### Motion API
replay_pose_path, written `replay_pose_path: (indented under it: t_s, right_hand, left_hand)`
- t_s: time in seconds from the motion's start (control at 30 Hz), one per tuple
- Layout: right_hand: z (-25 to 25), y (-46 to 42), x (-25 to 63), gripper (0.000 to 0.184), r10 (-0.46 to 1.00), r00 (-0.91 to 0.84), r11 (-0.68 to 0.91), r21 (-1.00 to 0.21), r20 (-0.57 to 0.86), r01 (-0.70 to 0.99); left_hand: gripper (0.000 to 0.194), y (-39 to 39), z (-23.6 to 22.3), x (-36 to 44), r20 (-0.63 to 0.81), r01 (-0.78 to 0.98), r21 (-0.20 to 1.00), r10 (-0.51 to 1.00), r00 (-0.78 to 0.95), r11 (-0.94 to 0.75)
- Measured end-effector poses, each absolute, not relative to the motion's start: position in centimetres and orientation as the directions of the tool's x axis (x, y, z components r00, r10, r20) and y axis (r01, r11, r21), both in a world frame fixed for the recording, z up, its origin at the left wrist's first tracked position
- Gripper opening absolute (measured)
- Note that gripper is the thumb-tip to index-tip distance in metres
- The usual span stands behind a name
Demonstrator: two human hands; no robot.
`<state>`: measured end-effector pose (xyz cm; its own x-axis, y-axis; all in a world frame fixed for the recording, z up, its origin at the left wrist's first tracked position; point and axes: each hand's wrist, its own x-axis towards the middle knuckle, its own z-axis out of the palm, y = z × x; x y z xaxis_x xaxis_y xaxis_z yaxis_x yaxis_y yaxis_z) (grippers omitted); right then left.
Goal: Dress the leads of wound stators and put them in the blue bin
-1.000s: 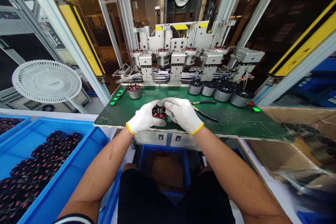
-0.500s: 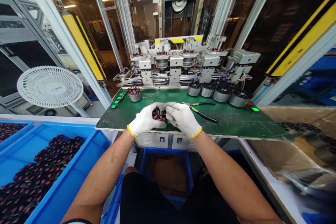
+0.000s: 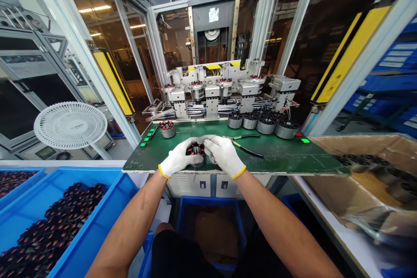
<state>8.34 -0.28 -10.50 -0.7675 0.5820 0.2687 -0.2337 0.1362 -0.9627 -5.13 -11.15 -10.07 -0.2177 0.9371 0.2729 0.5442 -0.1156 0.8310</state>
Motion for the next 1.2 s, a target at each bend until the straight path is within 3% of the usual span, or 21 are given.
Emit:
replay_pose_path:
  t_s: [0.2,0.3,0.4,0.47,0.53,0.63,0.7,0.77,0.87,0.93,1.07,1.2]
  right_hand:
    - [-10.6,0.1,7.8,0.028,0.565,-0.792,0.138,-0.973,0.232,-0.186]
    - [-10.1,0.1,8.7,0.031,0.587,-0.762,0.329,-0.940,0.276,-0.087]
    - [-9.5,-0.8,10.9,0.035,0.631,-0.667,0.688,-0.683,0.396,0.245]
    - [-9.5,-1.8,12.3,0.032,0.577,-0.737,0.798,-0.438,0.352,0.415]
    - [-9.8,-2.8,13.1,0.026,0.473,-0.847,0.867,-0.298,0.241,0.399]
    - [-10.3,-3.3,13.5,0.028,0.343,-0.906,0.913,-0.314,0.247,0.260]
    - [-10.4,-3.0,13.6,0.028,0.330,-0.902,0.903,-0.371,0.279,0.216]
    - [-10.5,-2.7,13.6,0.028,0.330,-0.898,0.894,-0.401,0.292,0.199]
    - [-10.5,-3.2,13.5,0.028,0.336,-0.889,0.907,-0.362,0.312,0.216]
    - [-10.3,-4.0,13.4,0.028,0.345,-0.884,0.921,-0.293,0.316,0.255]
    - [-8.0,-4.9,13.8,0.029,0.332,-0.887,0.943,-0.122,0.321,0.309]
    - [-6.3,-3.0,13.8,0.040,0.124,-0.839,0.990,-0.121,0.530,0.069]
  left_hand:
    - [0.053,-11.1,-10.2,-5.0,0.274,0.551,0.829,0.931,-0.240,-0.102]
    - [0.053,-11.1,-10.2,-4.7,0.269,0.547,0.834,0.920,-0.284,-0.075]
    - [0.050,-11.0,-10.3,-4.4,0.259,0.522,0.851,0.909,-0.327,-0.054]
    - [0.050,-10.9,-10.5,-4.2,0.248,0.498,0.866,0.902,-0.354,-0.042]
    - [0.047,-10.9,-10.7,-3.9,0.271,0.467,0.882,0.886,-0.376,-0.072]
    - [0.021,-11.4,-10.7,-3.4,0.377,0.469,0.864,0.854,-0.358,-0.184]
    - [0.010,-11.9,-10.4,-3.1,0.451,0.602,0.767,0.854,-0.261,-0.221]
    - [0.017,-12.4,-10.1,-3.1,0.497,0.794,0.564,0.861,-0.108,-0.226]
    - [0.027,-12.6,-9.9,-3.3,0.483,0.953,0.221,0.872,0.079,-0.208]
    - [0.030,-12.5,-10.1,-3.5,0.456,0.979,0.090,0.882,0.122,-0.182]
    - [0.033,-12.3,-10.7,-3.5,0.466,0.989,0.000,0.875,0.130,-0.147]
    - [0.027,-12.1,-11.1,-3.3,0.507,0.998,-0.025,0.859,0.069,-0.066]
